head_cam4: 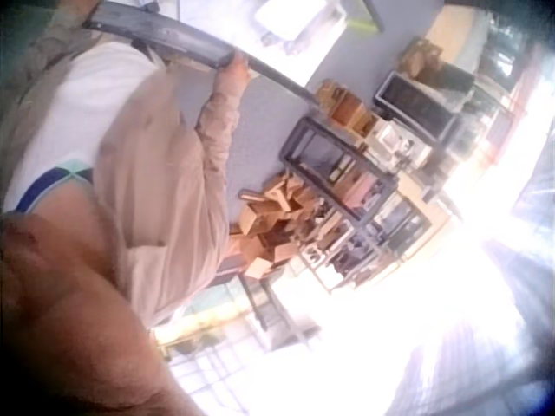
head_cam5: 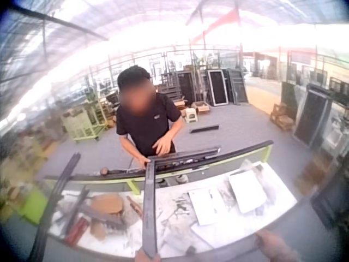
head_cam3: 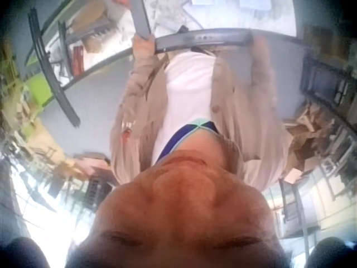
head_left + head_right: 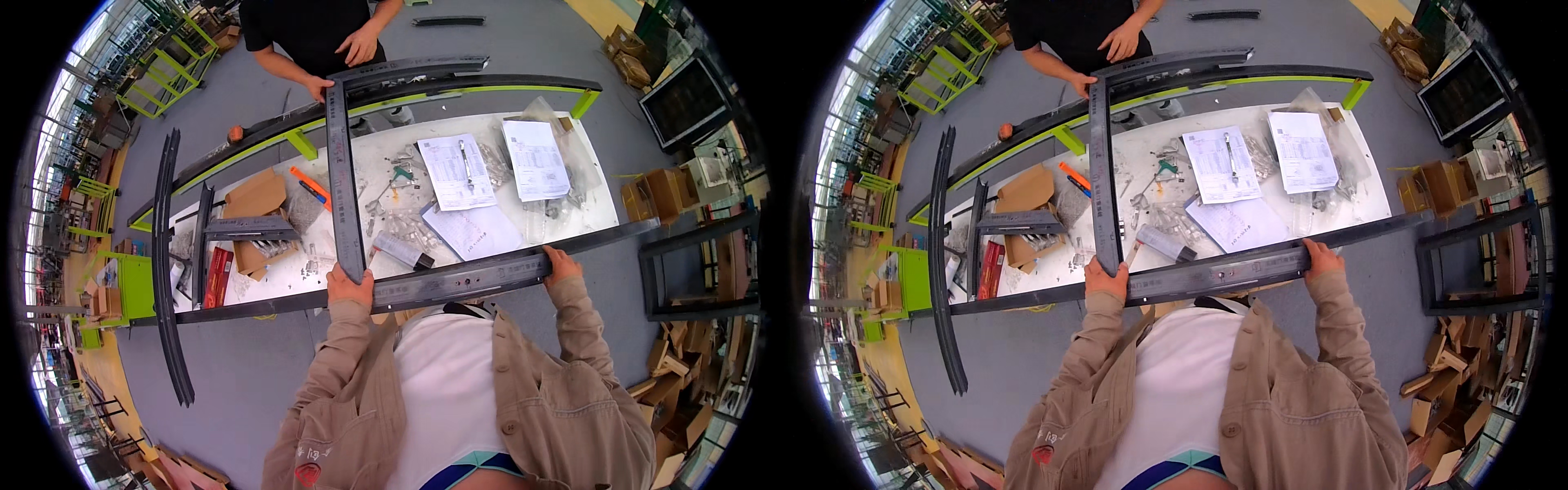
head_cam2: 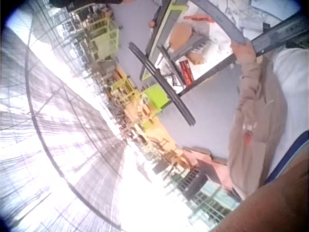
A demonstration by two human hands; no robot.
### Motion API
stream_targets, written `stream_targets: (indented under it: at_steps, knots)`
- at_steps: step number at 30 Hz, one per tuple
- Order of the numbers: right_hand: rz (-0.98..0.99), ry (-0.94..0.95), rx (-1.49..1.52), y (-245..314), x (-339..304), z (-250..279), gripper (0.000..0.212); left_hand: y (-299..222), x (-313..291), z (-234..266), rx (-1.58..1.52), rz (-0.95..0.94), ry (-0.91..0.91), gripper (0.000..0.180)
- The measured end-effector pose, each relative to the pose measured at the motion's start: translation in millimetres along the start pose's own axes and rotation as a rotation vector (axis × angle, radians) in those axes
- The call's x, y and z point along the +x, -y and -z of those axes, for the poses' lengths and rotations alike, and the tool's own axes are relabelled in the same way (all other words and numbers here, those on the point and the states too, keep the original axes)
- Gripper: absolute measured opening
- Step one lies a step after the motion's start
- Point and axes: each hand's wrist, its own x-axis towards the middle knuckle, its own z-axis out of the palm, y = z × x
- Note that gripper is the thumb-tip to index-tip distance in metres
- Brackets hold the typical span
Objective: The person assembles a metal frame by aligning the corner joints, using a hammer to tap the pieces into place, and referring to a technical drawing for assembly details.
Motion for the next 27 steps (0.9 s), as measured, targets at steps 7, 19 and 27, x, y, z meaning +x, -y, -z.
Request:
stream_targets:
  at_steps: [7,19,27]
  knots:
    - [0.091,-0.067,0.054,0,-13,1,0.064,14,0,1,0.003,-0.044,-0.039,0.061]
    - [0.134,0.012,0.074,14,-20,-2,0.061,25,15,17,-0.017,-0.044,0.036,0.06]
    - [0.196,0.093,0.102,40,-32,-2,0.052,60,35,24,-0.006,-0.082,0.067,0.067]
